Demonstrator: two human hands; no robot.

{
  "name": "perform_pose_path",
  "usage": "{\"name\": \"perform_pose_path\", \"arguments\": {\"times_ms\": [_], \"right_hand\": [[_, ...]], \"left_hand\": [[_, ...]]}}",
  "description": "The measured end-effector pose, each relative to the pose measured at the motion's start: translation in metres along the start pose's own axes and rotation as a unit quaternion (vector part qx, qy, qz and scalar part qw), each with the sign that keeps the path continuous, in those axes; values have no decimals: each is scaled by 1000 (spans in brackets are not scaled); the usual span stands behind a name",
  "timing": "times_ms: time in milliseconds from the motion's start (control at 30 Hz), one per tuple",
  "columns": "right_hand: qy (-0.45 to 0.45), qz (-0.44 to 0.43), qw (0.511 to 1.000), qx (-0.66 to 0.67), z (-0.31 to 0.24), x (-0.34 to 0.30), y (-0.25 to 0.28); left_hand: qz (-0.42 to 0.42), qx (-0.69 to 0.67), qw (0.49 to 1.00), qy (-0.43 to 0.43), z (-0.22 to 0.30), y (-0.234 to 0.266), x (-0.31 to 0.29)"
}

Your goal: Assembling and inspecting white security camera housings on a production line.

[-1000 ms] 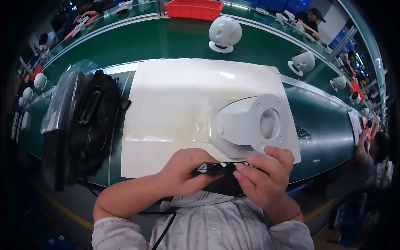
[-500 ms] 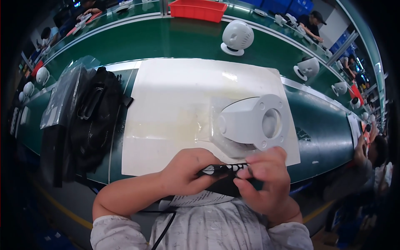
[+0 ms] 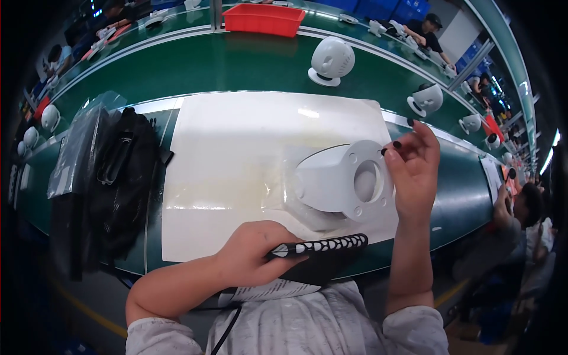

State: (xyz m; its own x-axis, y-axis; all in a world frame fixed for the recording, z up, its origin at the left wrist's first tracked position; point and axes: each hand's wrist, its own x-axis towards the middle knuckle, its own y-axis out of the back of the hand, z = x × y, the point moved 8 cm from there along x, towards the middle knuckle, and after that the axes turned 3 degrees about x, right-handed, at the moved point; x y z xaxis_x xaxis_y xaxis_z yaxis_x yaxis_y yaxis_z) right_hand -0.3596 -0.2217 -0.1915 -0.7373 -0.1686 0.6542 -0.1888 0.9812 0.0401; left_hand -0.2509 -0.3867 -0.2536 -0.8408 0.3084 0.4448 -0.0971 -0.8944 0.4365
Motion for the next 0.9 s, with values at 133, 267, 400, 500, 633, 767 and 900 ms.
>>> {"name": "perform_pose_path", "arguments": {"times_ms": [133,267,400,500,633,767,900], "right_hand": [[-25,-41,998,-28,2,8,-1],[18,-119,975,-189,-11,9,-10],[65,-159,963,-209,-22,8,-11],[22,-155,967,-203,-20,10,-13],[120,-149,945,-265,-33,5,-20],[202,-250,887,-331,-46,-9,-29],[222,-330,842,-363,-63,-17,-51]], "left_hand": [[-11,-1,999,31,-4,-1,0],[-11,-1,999,36,-6,1,0],[-7,-9,1000,16,-7,-3,1],[4,-13,1000,-3,-6,-2,1],[0,-17,1000,-5,-6,-1,1],[-1,-18,1000,-3,-5,-2,1],[-9,-11,1000,-17,-5,-3,1]]}}
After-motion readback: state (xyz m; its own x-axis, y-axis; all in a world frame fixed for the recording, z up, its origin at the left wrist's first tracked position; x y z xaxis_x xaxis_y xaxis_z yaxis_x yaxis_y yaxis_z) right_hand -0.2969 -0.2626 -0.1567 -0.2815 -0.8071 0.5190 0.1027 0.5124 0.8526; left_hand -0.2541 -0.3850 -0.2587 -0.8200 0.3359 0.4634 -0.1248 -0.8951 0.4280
